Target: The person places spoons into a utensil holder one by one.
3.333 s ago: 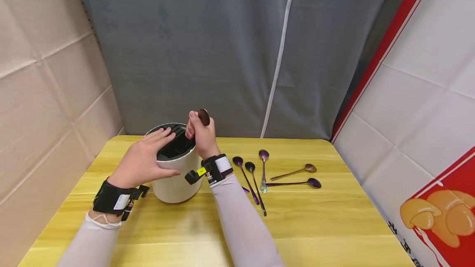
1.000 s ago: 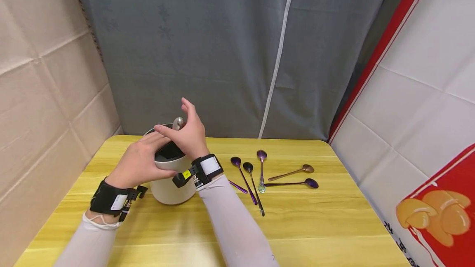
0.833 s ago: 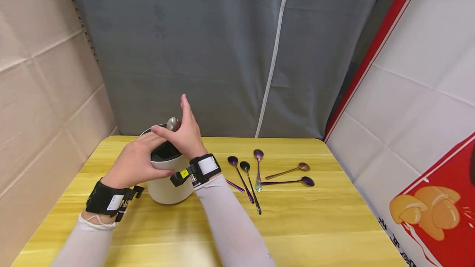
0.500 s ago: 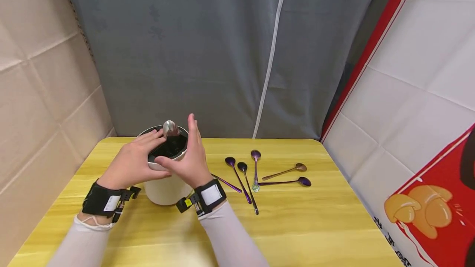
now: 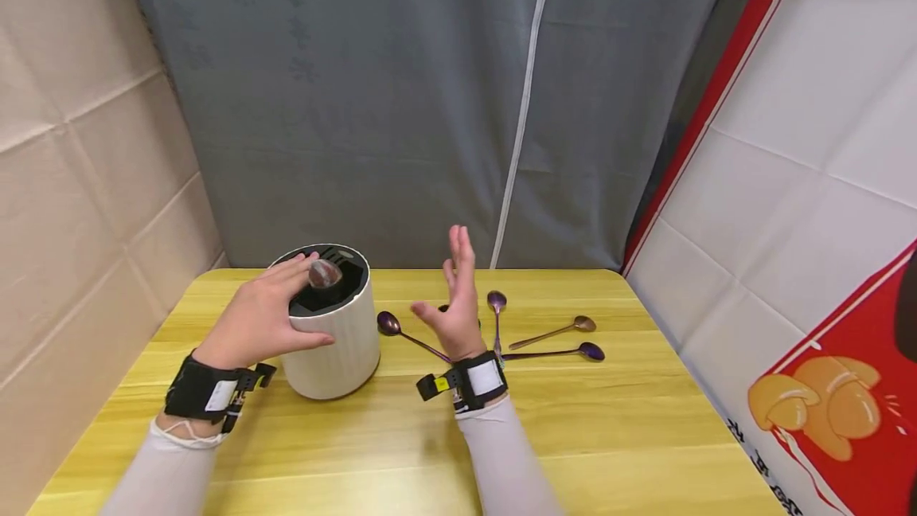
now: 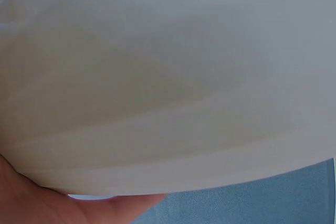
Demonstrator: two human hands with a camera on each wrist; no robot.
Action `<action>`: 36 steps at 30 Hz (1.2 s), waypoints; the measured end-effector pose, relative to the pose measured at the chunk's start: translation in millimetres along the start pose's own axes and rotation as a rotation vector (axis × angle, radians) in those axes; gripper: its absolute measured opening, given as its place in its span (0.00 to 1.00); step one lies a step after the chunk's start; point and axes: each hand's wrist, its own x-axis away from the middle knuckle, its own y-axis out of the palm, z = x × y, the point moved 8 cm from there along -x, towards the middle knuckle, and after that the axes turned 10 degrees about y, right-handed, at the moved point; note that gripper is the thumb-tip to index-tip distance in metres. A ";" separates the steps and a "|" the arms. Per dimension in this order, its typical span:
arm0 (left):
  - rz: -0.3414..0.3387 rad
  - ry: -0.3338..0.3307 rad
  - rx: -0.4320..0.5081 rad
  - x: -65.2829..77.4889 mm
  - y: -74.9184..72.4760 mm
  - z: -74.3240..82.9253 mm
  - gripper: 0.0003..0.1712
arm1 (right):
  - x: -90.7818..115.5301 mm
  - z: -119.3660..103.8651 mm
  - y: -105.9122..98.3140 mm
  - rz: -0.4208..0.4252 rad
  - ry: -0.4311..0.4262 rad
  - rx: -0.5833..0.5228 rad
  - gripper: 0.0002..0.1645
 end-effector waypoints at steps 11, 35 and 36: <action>-0.004 -0.011 -0.009 3.1 -0.2 0.4 0.59 | -3.4 47.2 -89.7 0.230 0.263 -0.006 0.61; -0.003 0.011 -0.010 0.1 2.1 1.1 0.58 | 30.2 165.8 -145.7 0.256 0.872 0.794 0.37; -0.002 0.012 -0.010 -0.2 1.9 1.3 0.58 | 29.1 165.2 -146.4 0.253 0.852 0.844 0.33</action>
